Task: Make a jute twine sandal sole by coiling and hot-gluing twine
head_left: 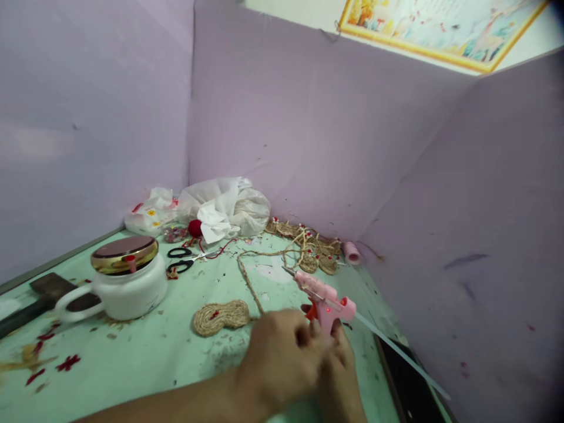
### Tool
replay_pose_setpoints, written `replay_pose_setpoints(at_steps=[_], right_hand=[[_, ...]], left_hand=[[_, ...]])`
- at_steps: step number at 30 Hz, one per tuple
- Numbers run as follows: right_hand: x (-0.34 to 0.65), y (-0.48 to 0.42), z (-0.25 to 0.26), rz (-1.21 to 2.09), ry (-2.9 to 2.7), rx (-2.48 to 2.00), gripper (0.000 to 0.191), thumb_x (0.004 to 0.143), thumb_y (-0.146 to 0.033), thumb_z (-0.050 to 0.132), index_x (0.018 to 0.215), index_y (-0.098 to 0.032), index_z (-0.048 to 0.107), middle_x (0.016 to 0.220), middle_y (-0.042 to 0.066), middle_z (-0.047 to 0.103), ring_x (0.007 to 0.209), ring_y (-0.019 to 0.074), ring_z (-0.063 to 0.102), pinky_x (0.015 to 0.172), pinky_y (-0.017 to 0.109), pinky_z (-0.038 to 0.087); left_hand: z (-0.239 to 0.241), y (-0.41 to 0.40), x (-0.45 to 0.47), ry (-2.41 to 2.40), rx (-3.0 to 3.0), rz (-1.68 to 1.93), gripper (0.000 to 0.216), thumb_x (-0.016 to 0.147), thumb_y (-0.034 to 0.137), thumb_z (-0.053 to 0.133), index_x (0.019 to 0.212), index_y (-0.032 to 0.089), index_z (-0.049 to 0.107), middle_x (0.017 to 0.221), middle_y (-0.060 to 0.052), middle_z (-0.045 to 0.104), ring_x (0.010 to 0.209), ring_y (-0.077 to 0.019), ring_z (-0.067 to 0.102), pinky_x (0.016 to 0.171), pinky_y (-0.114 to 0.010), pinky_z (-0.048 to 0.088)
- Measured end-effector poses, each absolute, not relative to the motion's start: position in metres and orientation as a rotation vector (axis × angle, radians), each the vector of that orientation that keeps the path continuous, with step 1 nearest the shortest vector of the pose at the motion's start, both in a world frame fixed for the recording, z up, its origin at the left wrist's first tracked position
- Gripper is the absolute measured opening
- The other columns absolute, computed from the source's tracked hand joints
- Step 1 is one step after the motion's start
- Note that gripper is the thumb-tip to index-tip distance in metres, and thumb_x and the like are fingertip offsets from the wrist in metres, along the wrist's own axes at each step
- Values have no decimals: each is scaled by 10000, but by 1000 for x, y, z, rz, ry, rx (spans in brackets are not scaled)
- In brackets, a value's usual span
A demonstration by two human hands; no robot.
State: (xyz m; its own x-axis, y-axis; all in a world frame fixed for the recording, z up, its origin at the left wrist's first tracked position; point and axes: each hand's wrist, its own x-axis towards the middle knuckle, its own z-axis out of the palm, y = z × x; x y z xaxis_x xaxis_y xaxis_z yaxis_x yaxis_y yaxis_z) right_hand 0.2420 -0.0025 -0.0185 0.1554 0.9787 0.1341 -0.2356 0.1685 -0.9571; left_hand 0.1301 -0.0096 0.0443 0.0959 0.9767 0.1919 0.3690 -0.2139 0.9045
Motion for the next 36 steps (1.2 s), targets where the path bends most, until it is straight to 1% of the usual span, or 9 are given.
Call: replay_pose_setpoints(at_steps=[3,8,13,15,17,19,21,25,36], right_hand=[[228,-5,-8,1212,-959,-898,450,731,-377,688,1135,-227,562,1099,57,659,1033,233,601,848,322,494],[204,-3,3,1148,-1214,-849,410,800,-398,575,1160,-213,512,1094,98,645,1031,244,604,832,352,515],[218,-25,13,414,-1610,-1209,410,812,-259,525,1218,-207,498,1225,139,573,961,237,633,692,310,549],[231,-37,28,49,-1740,-1264,340,819,-205,519,1155,-242,555,1094,92,653,781,200,667,624,289,526],[243,-43,49,-331,-1763,-1248,246,819,-181,557,1050,-260,585,911,48,701,781,209,661,732,332,491],[252,-41,71,-565,-1838,-1205,182,821,-193,554,997,-233,585,934,65,696,836,235,651,870,419,424],[257,-33,84,-592,-1866,-1239,110,836,-205,518,933,-198,570,910,86,689,827,245,647,780,398,456],[259,-20,85,-455,-1901,-1267,125,895,-223,453,816,-200,547,673,27,644,566,169,614,517,277,428],[266,-22,92,-289,-2009,-1206,224,880,-138,406,798,-180,610,648,41,640,562,149,606,533,247,436]], left_hand=[[40,7,115,1037,1118,1035,336,587,405,700,780,146,611,600,-12,602,540,-139,518,503,-243,353],[33,18,118,821,858,1062,390,482,405,772,662,107,596,516,12,537,464,-87,433,463,-218,316],[36,21,108,780,863,1109,404,469,409,805,654,89,642,555,-18,579,501,-96,466,494,-224,351],[38,22,103,779,910,1082,390,478,412,800,635,85,657,553,-26,585,481,-90,455,462,-217,326],[39,22,101,760,977,1032,363,487,396,792,618,81,669,519,-25,570,452,-87,440,442,-217,309],[39,21,101,729,1020,1008,330,497,375,785,605,83,675,498,-21,559,437,-87,437,443,-221,311],[40,19,103,696,1032,1006,318,493,365,787,598,85,679,514,-29,574,443,-90,449,450,-224,317],[42,17,105,648,1022,1008,327,486,374,796,609,89,692,561,-51,615,480,-100,481,465,-222,322],[43,17,102,673,1042,987,347,462,389,812,611,95,707,556,-60,631,528,-130,520,511,-236,338]])
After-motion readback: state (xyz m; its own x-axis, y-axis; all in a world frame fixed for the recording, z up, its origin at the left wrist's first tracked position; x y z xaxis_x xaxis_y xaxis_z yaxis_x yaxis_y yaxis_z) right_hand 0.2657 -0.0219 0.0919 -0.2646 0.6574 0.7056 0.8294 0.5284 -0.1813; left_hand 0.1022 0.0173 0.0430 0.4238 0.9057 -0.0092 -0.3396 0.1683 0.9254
